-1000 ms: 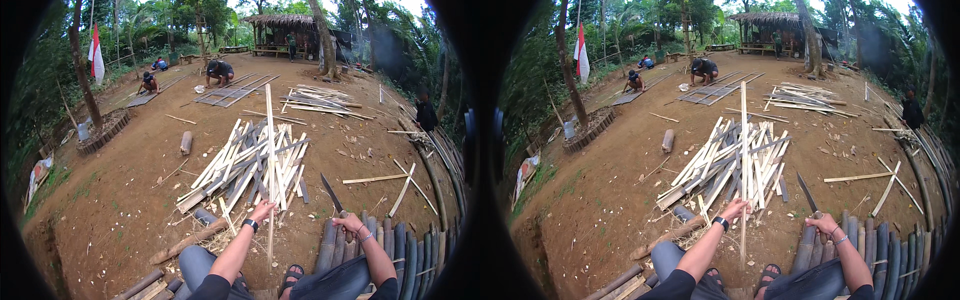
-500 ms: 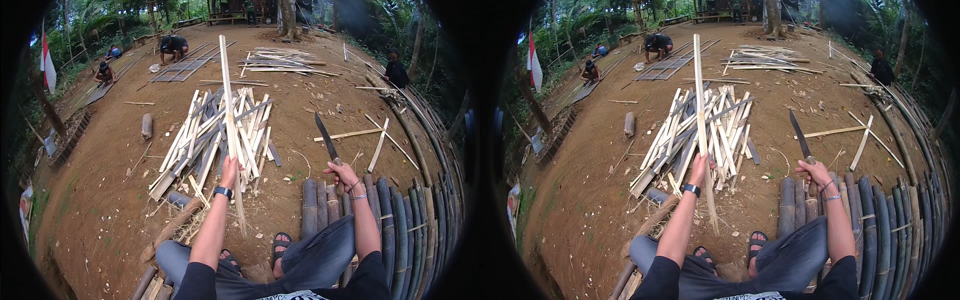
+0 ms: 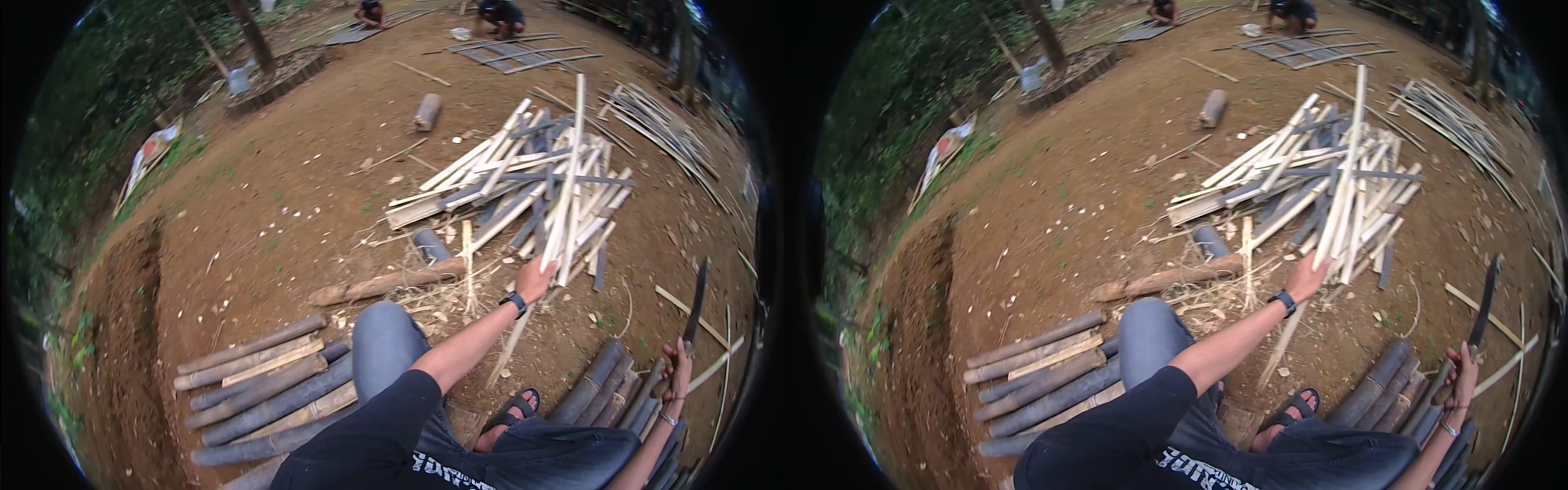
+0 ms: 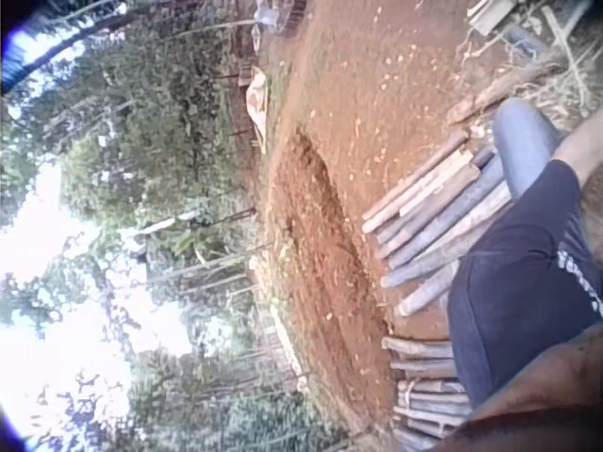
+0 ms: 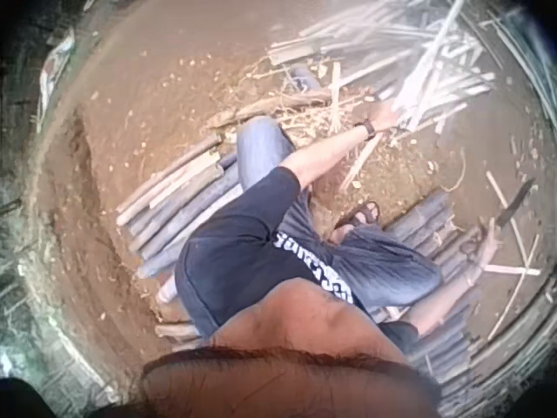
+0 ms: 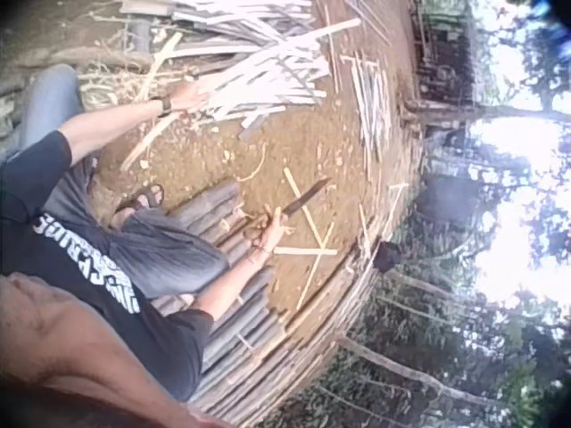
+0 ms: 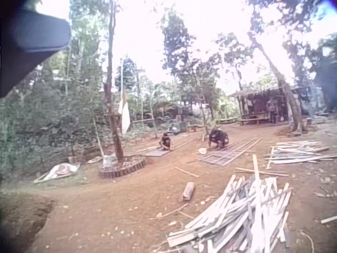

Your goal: The person uses a knife to shave and smooth long strips of bamboo, repeatedly drawing the blade along the length of the material to remove thin layers.

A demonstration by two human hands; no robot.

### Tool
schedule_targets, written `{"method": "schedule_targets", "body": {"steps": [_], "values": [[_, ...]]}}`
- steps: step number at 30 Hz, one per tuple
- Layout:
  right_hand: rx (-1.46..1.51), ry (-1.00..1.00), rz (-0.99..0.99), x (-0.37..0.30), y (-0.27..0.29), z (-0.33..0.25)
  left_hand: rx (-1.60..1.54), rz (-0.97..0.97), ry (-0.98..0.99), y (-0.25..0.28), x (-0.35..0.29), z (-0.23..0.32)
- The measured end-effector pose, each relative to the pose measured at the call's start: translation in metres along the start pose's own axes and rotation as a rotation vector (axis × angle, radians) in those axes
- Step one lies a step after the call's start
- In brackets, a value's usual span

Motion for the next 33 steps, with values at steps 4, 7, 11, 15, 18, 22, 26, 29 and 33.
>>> {"method": "schedule_targets", "body": {"steps": [4, 7, 11, 15, 18, 22, 26, 29, 33], "values": [[0.011, -0.011, -0.106, -0.008, -0.005, 0.0, -0.575, -0.396, 0.39, -0.028, -0.006, -0.018], [-0.039, -0.077, -0.222, -0.024, -0.06, -0.027, -0.258, -0.168, 0.382, 0.004, -0.025, -0.064], [-0.077, -0.009, -0.313, -0.037, -0.105, -0.066, 0.066, 0.092, 0.163, 0.021, -0.002, -0.092], [0.094, 0.021, -0.387, -0.054, -0.104, -0.074, 0.265, -0.056, 0.232, -0.031, 0.012, -0.061], [-0.145, 0.121, -0.362, -0.054, -0.11, -0.074, 0.313, -0.164, 0.265, -0.071, 0.018, -0.063], [-0.376, 0.399, -0.35, -0.055, -0.131, -0.092, 0.537, -0.216, 0.121, -0.11, 0.037, -0.05], [-0.425, 0.416, -0.443, -0.027, -0.158, -0.074, 0.47, -0.38, -0.018, -0.189, 0.048, -0.047], [-0.356, 0.492, -0.486, -0.001, -0.195, -0.08, 0.563, -0.54, -0.035, -0.222, 0.067, -0.09], [-0.308, 0.553, -0.431, 0.031, -0.228, -0.076, 0.675, -0.535, -0.23, -0.255, 0.071, -0.098]]}}
Point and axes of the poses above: each hand's wrist, its own x-axis towards the middle knuckle, its own y-axis out of the back of the hand, z = x × y, the point moved 6 cm from there along x, towards the middle knuckle, and after that the axes turned 3 degrees about x, right-handed, at the moved point
